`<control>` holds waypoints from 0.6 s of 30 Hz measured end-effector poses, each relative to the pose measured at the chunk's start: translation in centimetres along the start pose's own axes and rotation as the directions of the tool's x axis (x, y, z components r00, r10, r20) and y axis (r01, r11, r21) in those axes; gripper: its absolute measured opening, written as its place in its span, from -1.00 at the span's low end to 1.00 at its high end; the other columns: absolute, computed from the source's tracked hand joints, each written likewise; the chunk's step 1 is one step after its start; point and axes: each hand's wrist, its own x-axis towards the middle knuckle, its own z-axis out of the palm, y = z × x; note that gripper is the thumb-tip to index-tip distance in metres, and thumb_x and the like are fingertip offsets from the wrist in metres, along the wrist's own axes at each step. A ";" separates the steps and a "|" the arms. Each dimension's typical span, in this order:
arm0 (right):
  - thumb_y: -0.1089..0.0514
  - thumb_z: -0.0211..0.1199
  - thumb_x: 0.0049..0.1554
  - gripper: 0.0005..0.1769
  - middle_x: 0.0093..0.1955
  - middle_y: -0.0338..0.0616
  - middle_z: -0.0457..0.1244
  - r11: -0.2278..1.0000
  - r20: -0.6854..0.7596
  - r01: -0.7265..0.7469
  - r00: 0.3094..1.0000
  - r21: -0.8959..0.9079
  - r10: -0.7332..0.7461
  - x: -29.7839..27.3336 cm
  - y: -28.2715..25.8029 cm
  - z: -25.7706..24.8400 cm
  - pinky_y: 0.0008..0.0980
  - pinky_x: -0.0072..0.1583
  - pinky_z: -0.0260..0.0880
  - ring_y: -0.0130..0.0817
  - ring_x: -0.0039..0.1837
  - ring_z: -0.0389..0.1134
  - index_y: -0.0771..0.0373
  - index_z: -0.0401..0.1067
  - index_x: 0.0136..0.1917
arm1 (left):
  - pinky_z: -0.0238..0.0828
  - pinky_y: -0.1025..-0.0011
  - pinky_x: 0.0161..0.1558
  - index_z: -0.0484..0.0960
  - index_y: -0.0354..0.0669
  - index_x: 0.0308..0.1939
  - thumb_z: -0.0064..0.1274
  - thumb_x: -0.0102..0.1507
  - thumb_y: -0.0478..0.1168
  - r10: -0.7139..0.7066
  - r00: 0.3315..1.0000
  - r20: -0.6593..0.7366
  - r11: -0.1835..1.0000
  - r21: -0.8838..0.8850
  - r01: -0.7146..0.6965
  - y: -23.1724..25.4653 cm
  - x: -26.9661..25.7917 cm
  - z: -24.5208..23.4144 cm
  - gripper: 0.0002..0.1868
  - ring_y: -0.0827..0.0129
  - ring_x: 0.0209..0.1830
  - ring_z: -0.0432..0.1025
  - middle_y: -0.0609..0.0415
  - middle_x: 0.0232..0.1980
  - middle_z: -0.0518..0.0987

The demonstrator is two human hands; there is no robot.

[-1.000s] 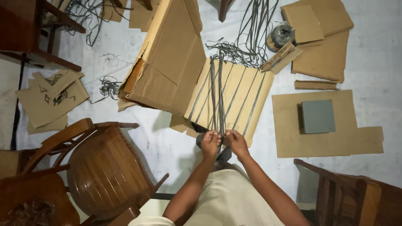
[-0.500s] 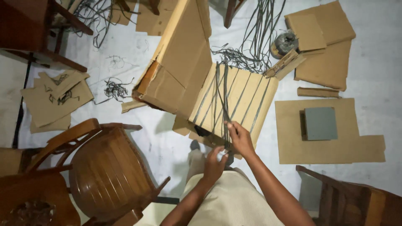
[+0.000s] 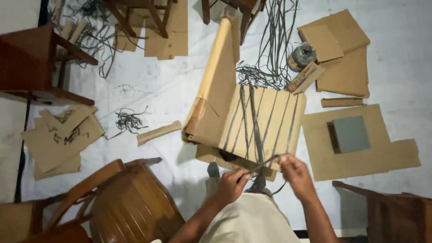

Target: Wrapping chair components with cardboard and securing them with black plastic straps.

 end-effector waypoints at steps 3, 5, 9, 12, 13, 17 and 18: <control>-0.03 0.12 0.37 -0.64 -0.39 -0.43 0.04 0.985 -0.176 0.075 0.983 0.156 -0.047 0.4 0.4 0.9 -0.51 -0.31 -0.06 -0.62 -0.36 -0.05 0.29 0.52 -0.03 | 0.47 0.22 -0.21 0.63 -0.26 -0.10 0.12 0.34 -0.27 -0.015 1.000 0.023 0.999 -0.043 0.016 -0.3 -0.7 -3.6 -0.87 -0.01 -0.23 0.56 -0.13 -0.21 0.64; -0.04 0.13 0.39 -0.64 -0.36 -0.46 0.01 0.968 -0.224 0.126 0.972 0.217 -0.077 0.1 -1.0 2.2 -0.52 -0.30 -0.08 -0.64 -0.33 -0.07 0.29 0.51 -0.01 | 0.48 0.24 -0.23 0.63 -0.26 -0.11 0.12 0.34 -0.28 -0.010 1.000 0.024 0.997 -0.077 0.012 -0.2 -1.4 -6.1 -0.88 0.02 -0.25 0.56 -0.12 -0.21 0.64; 0.18 0.22 0.21 -0.84 -0.31 -0.46 0.12 0.976 -0.136 0.194 0.969 -0.101 -0.206 -0.5 -2.9 5.0 -0.56 -0.22 0.07 -0.64 -0.26 0.05 0.24 0.49 0.05 | 0.39 0.31 -0.44 0.63 -0.25 -0.20 0.15 0.29 -0.28 0.038 0.998 -0.041 0.998 -0.039 -0.039 -0.4 -2.5 -10.2 -0.91 0.18 -0.50 0.49 -0.03 -0.36 0.58; 0.28 0.25 0.14 -0.77 -0.28 -0.41 0.09 0.967 -0.100 0.200 0.971 -0.156 -0.217 -0.3 -1.6 6.5 -0.56 -0.15 0.13 -0.61 -0.22 0.06 0.25 0.52 0.10 | 0.33 0.34 -0.52 0.64 -0.22 -0.22 0.17 0.27 -0.28 0.183 0.969 -0.166 0.983 0.055 -0.176 -0.7 -2.1 -12.6 -0.92 0.25 -0.59 0.43 0.01 -0.45 0.52; 0.32 0.27 0.13 -0.76 -0.25 -0.36 0.10 0.959 -0.098 0.202 0.970 -0.197 -0.224 -0.3 -0.9 7.0 -0.54 -0.11 0.16 -0.57 -0.19 0.06 0.28 0.54 0.09 | 0.32 0.34 -0.53 0.64 -0.21 -0.22 0.17 0.27 -0.27 0.278 0.932 -0.231 0.959 0.118 -0.256 -0.8 -2.1 -13.2 -0.92 0.27 -0.60 0.40 0.04 -0.48 0.50; 0.24 0.21 0.23 -0.85 -0.09 -0.33 0.39 0.954 -0.080 0.277 0.955 -0.114 -0.287 0.5 -2.6 9.1 -0.54 0.08 0.34 -0.60 0.00 0.34 0.30 0.51 0.05 | 0.32 0.36 -0.49 0.64 -0.20 -0.18 0.10 0.33 -0.25 0.364 0.857 -0.364 0.930 0.190 -0.315 0.3 -0.7 -14.6 -0.91 0.30 -0.56 0.41 0.06 -0.46 0.52; 0.21 0.19 0.24 -0.84 -0.06 -0.31 0.41 0.955 -0.068 0.266 0.959 -0.131 -0.277 0.6 -3.8 9.7 -0.52 0.11 0.35 -0.57 0.04 0.36 0.30 0.52 0.04 | 0.30 0.38 -0.48 0.64 -0.21 -0.17 0.08 0.35 -0.23 0.340 0.831 -0.440 0.940 0.187 -0.286 0.0 -0.5 -14.5 -0.88 0.33 -0.56 0.39 0.05 -0.44 0.54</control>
